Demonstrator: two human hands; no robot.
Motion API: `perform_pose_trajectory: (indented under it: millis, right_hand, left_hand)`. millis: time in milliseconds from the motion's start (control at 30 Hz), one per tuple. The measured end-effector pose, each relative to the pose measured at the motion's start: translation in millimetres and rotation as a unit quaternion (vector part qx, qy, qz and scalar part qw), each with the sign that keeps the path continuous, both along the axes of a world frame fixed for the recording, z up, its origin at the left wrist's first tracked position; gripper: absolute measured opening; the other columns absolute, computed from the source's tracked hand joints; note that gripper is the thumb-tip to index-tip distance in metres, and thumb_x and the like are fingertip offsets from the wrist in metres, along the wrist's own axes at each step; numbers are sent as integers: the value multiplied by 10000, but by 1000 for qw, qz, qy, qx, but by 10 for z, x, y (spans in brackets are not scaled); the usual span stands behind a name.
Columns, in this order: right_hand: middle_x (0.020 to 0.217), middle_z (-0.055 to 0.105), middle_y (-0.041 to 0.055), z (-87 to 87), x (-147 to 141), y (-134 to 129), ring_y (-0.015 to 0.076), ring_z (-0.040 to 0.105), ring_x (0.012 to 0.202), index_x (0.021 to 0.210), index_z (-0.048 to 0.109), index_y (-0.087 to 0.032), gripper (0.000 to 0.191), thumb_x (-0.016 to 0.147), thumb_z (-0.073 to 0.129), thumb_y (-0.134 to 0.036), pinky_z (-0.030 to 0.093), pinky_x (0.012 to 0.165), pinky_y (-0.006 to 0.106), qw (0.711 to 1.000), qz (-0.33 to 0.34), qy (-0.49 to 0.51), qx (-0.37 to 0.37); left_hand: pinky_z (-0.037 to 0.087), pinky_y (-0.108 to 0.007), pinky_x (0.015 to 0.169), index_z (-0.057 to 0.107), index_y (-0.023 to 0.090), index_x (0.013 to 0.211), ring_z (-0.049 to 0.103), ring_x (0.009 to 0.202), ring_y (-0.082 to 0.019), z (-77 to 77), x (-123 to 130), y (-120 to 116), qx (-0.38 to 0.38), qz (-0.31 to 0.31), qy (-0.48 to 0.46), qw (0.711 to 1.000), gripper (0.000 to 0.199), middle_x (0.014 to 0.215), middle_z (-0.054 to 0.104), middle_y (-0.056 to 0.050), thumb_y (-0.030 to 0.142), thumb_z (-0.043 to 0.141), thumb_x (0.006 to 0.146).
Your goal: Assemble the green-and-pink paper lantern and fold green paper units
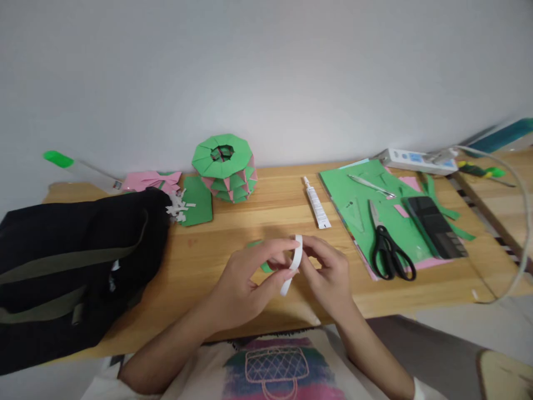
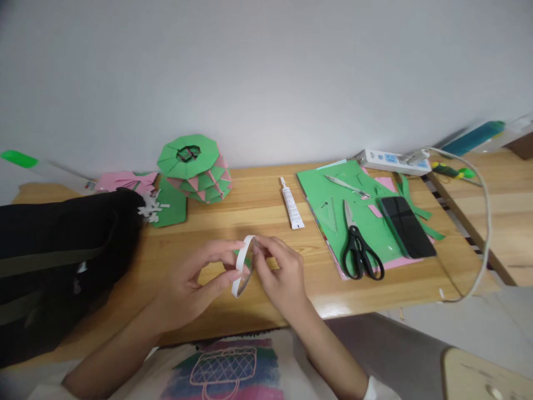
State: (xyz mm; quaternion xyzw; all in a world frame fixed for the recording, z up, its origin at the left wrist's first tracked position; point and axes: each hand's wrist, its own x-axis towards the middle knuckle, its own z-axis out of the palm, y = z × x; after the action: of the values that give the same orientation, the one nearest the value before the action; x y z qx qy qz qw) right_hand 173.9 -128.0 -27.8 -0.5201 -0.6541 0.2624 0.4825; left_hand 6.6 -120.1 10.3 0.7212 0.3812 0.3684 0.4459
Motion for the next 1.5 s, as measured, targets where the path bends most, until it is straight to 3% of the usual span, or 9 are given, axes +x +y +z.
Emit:
perform_pose_trajectory:
  millis: [367,567,700,1133,1500]
  right_hand:
    - [756,707,22,-131,9,-157,132,657,643,907,667,-196,177,817,530,-129,542,589,229,999,-22,1,-36]
    - [785,702,28,-124,52,-226,133,645,664,951,660,-195,169,850,531,-150,531,611,245,999,-32,-16,-38]
    - [781,689,31,-53,52,-240,136,628,658,962,652,-196,177,857,524,-133,517,610,258,997,-49,-61,17]
    - [809,660,42,-25,-39,-373,155,630,709,1073,605,-221,291,857,489,-65,516,614,270,992,57,-89,67]
    - [803,656,45,-71,-85,-428,147,612,694,1082,604,-206,291,854,507,-53,496,613,260,994,62,-78,54]
  left_hand:
    - [496,-255,702,637,269,1030,645,772,-147,-147,-23,-133,-5,-11,52,999,206,872,699,11,199,516,878]
    - [501,-244,681,474,257,1279,642,689,-126,-86,20,-163,-82,-24,-13,996,414,721,666,42,179,520,874]
    - [499,-238,678,505,231,1228,654,721,-129,-40,42,-165,-110,-24,-17,993,368,747,676,23,173,527,865]
    - [520,-212,692,503,222,1219,647,741,-108,-107,61,-174,-122,4,-75,990,364,795,652,15,156,526,862]
    - [552,-227,769,595,210,1037,656,825,-124,-133,44,-169,-103,56,-84,990,203,906,654,-12,176,566,840]
